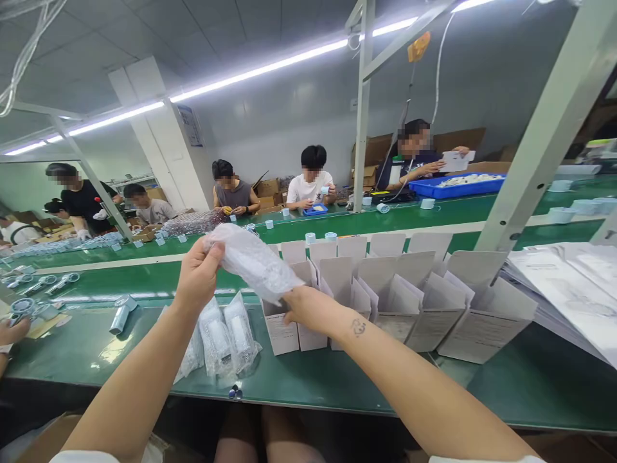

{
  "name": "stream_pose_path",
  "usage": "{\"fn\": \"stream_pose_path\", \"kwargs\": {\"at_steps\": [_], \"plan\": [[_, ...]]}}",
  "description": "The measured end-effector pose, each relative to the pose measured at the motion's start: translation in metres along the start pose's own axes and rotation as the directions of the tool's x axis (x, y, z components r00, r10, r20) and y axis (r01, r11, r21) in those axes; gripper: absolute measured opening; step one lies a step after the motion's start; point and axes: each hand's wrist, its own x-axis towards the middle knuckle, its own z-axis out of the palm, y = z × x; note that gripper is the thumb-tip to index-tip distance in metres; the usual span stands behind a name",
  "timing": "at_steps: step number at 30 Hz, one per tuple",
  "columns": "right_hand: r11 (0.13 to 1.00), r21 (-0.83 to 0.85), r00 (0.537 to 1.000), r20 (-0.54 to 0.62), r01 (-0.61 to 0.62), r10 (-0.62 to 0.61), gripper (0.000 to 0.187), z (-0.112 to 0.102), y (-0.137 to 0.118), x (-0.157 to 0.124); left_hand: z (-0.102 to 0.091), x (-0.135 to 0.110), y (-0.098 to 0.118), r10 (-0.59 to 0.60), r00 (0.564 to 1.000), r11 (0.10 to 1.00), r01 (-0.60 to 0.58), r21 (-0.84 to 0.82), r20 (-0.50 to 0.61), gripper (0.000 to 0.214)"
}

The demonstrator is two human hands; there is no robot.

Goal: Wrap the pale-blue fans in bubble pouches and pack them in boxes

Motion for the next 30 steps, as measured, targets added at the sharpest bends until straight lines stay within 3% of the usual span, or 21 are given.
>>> {"fn": "stream_pose_path", "kwargs": {"at_steps": [2, 5, 8, 11, 14, 16, 17, 21, 24, 27, 28, 30], "plan": [[0.996, -0.087, 1.0, 0.007, 0.003, -0.002, 0.057, 0.001, 0.001, -0.002, 0.0, -0.001, 0.002, -0.016, 1.0, 1.0, 0.016, -0.007, 0.025, 0.033], [0.957, -0.288, 1.0, 0.004, 0.019, -0.019, 0.06, 0.0, 0.0, -0.004, -0.01, -0.004, 0.001, -0.012, 0.991, 0.98, -0.015, 0.2, 0.131, 0.028], [0.898, -0.434, 0.997, 0.036, 0.072, -0.062, 0.051, 0.002, -0.005, -0.007, -0.02, -0.006, 0.003, 0.104, 0.961, 0.869, -0.213, 0.446, 0.257, 0.02], [0.875, -0.464, 0.991, 0.062, 0.135, -0.121, 0.049, 0.006, -0.01, -0.008, -0.011, -0.006, 0.006, 0.164, 0.862, 0.696, -0.446, 0.562, 0.481, 0.016], [0.89, -0.434, 0.989, 0.01, 0.138, -0.148, 0.053, 0.013, -0.007, -0.01, 0.014, -0.008, 0.002, -0.102, 0.739, 0.566, -0.508, 0.65, 0.666, 0.011], [0.894, -0.426, 0.985, -0.032, 0.14, -0.169, 0.051, 0.017, -0.001, -0.011, 0.028, -0.017, -0.003, -0.269, 0.667, 0.515, -0.51, 0.688, 0.695, 0.012], [0.894, -0.424, 0.982, -0.048, 0.145, -0.183, 0.05, 0.018, 0.003, -0.012, 0.032, -0.024, -0.006, -0.283, 0.655, 0.498, -0.524, 0.691, 0.701, 0.018], [0.894, -0.415, 0.974, -0.072, 0.168, -0.217, 0.053, 0.023, 0.012, -0.016, 0.031, -0.066, -0.023, -0.081, 0.7, 0.368, -0.641, 0.673, 0.71, 0.035], [0.878, -0.459, 0.985, -0.035, 0.136, -0.171, 0.061, 0.026, 0.013, -0.025, 0.031, -0.093, -0.045, -0.035, 0.726, 0.265, -0.656, 0.707, 0.687, 0.023], [0.806, -0.567, 0.974, -0.029, 0.17, -0.226, 0.066, 0.028, 0.017, -0.045, 0.039, -0.104, -0.072, -0.019, 0.801, 0.262, -0.573, 0.776, 0.598, 0.031], [0.764, -0.615, 0.954, -0.063, 0.194, -0.293, 0.066, 0.027, 0.021, -0.054, 0.041, -0.107, -0.081, -0.003, 0.807, 0.279, -0.566, 0.776, 0.59, 0.036], [0.665, -0.726, 0.894, -0.166, 0.175, -0.417, 0.062, 0.026, 0.028, -0.07, 0.043, -0.11, -0.094, 0.062, 0.765, 0.311, -0.626, 0.716, 0.641, 0.043]]}}
